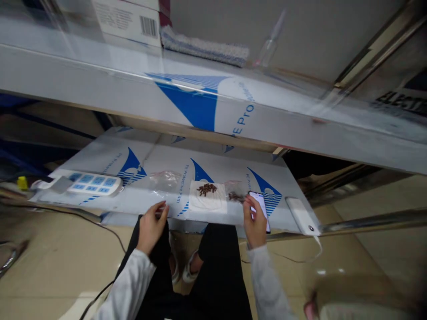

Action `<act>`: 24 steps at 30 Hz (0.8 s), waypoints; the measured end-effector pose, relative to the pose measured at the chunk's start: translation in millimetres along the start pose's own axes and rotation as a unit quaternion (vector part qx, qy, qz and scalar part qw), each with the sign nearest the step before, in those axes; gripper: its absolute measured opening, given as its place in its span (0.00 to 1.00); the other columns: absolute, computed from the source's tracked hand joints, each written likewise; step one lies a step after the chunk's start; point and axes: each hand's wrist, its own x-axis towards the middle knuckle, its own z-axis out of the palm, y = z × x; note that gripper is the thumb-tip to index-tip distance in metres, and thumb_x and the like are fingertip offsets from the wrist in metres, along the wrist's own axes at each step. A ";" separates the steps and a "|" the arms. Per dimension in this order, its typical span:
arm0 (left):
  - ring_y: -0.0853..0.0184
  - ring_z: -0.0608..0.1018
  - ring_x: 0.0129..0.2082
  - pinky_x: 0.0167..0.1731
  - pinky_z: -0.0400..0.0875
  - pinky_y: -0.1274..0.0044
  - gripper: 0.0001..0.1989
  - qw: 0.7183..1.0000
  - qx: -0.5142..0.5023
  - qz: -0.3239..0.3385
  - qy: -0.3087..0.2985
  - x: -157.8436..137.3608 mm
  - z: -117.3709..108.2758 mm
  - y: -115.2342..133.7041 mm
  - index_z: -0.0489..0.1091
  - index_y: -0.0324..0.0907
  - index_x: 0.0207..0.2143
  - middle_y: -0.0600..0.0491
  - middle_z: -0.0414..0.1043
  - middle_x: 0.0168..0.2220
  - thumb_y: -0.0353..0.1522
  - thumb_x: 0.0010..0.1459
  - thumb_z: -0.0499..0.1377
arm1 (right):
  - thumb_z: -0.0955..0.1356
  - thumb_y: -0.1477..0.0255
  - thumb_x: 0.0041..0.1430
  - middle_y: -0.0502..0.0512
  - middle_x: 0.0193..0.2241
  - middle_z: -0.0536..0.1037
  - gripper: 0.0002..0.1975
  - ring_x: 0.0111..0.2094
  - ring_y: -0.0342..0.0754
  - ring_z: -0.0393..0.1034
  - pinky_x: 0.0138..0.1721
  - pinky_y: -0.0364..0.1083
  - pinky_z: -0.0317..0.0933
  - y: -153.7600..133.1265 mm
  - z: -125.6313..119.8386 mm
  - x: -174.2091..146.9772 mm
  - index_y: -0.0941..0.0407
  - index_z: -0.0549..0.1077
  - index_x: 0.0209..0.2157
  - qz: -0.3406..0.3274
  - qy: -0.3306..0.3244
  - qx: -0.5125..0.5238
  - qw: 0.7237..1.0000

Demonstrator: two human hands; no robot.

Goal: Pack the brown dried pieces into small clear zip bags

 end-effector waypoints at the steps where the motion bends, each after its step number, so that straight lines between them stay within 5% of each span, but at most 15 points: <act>1: 0.61 0.77 0.41 0.44 0.69 0.73 0.24 0.998 0.052 0.000 0.043 16.9 3.1 0.6 0.68 0.35 0.49 0.42 0.75 0.45 0.43 0.59 0.50 | 0.63 0.62 0.59 0.63 0.48 0.74 0.20 0.46 0.53 0.69 0.44 0.53 0.65 -7.7 1.4 -23.1 0.57 0.69 0.49 0.005 -0.019 0.021 1.000; 4: 0.52 0.72 0.49 0.46 0.66 0.65 0.28 0.981 0.164 -0.027 0.098 63.4 10.7 5.3 0.62 0.31 0.55 0.34 0.68 0.50 0.43 0.59 0.50 | 0.64 0.64 0.60 0.60 0.46 0.75 0.16 0.46 0.52 0.71 0.45 0.51 0.66 -33.2 6.4 -86.9 0.54 0.71 0.47 0.018 -0.106 0.062 0.992; 8: 0.47 0.71 0.48 0.45 0.61 0.61 0.21 0.974 0.210 -0.027 0.076 94.3 16.4 9.9 0.71 0.34 0.47 0.34 0.70 0.46 0.39 0.56 0.54 | 0.65 0.68 0.59 0.57 0.41 0.78 0.12 0.41 0.50 0.74 0.41 0.46 0.69 -57.3 11.2 -132.7 0.50 0.73 0.45 -0.008 -0.188 0.081 0.979; 13: 0.52 0.73 0.46 0.47 0.59 0.63 0.14 0.971 0.230 -0.034 0.058 98.3 18.3 9.3 0.74 0.38 0.40 0.40 0.73 0.44 0.36 0.57 0.54 | 0.65 0.68 0.59 0.56 0.40 0.79 0.10 0.41 0.51 0.73 0.42 0.46 0.68 -60.2 5.7 -128.8 0.50 0.75 0.42 0.003 -0.204 0.095 0.974; 19: 0.54 0.77 0.43 0.42 0.66 0.68 0.27 0.972 0.211 -0.101 0.026 105.8 -0.3 17.9 0.64 0.29 0.48 0.37 0.74 0.43 0.41 0.52 0.59 | 0.65 0.68 0.59 0.54 0.38 0.79 0.09 0.40 0.50 0.73 0.42 0.45 0.67 -64.2 6.6 -126.0 0.50 0.75 0.41 0.027 -0.182 0.089 0.979; 24: 0.47 0.78 0.39 0.36 0.70 0.66 0.18 0.979 0.151 -0.136 -0.013 128.2 -16.4 15.0 0.67 0.35 0.26 0.43 0.76 0.28 0.42 0.42 0.64 | 0.66 0.70 0.57 0.52 0.33 0.79 0.08 0.37 0.51 0.74 0.40 0.47 0.66 -61.5 26.0 -142.2 0.48 0.75 0.38 0.016 -0.134 0.078 0.988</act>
